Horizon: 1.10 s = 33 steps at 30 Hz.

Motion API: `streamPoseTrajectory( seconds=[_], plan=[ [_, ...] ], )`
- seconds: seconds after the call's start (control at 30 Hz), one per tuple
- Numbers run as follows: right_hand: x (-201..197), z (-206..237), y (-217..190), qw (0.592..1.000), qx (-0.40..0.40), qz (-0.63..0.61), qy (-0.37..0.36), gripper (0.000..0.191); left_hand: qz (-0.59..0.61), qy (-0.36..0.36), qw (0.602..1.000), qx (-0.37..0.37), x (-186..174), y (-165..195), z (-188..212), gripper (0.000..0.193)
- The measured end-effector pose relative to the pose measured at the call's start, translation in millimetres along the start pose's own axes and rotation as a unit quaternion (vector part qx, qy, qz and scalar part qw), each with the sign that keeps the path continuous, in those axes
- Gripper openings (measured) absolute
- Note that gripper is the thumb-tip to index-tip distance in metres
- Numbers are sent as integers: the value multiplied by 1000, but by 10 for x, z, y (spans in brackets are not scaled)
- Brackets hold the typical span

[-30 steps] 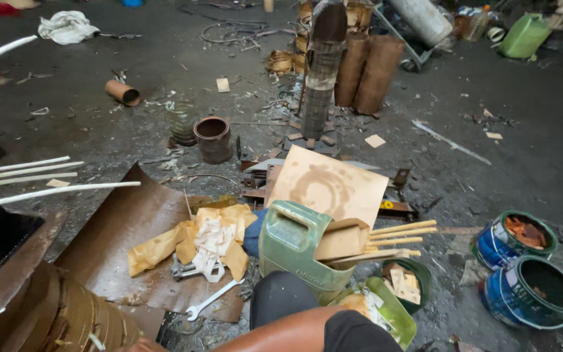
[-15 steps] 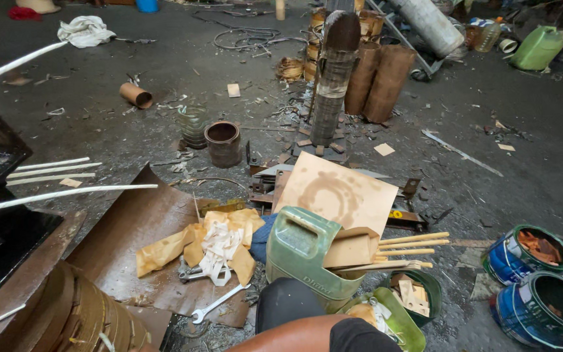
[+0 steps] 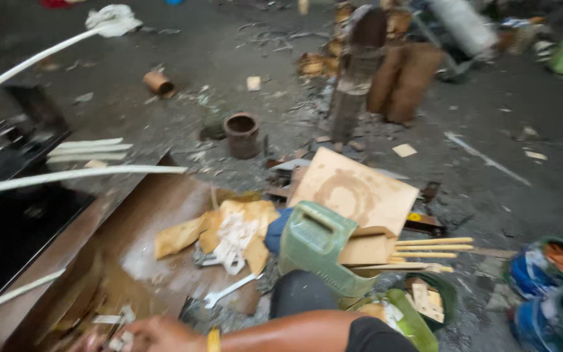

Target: The person is repairing an electrical component by stripping and twisting wires. They use pliers to strip the insulation and then twist the exposed wires together.

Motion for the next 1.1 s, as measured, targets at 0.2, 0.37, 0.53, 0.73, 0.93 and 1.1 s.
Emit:
streamPoseTrajectory(
  seconds=[0.2,0.37,0.53,0.73,0.93,1.1],
  plan=[
    [56,3,61,997,41,-68,-11,38,-233,10,960,156,-181,222,266,30],
    [79,-69,-152,996,78,53,10,22,-213,-5,960,179,-253,200,186,22],
    [137,-76,-360,994,82,70,-3,26,-172,-7,972,163,-274,141,86,17],
    [137,-99,-379,994,95,63,-1,25,-160,-1,975,151,-266,129,99,18],
    [134,-97,-295,995,86,53,-2,25,-171,1,972,159,-245,163,118,19],
    [168,-93,-244,995,97,32,-23,26,-168,10,973,158,-239,169,139,19]
  ],
)
Point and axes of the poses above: each hand's wrist, its own z-axis away from the middle knuckle, its own x-axis out of the palm, y = z × x, the point moved 9 cm from there along -z, towards the middle knuckle, and after that the axes turned 14 degrees about -y, right-handed, at the moved point
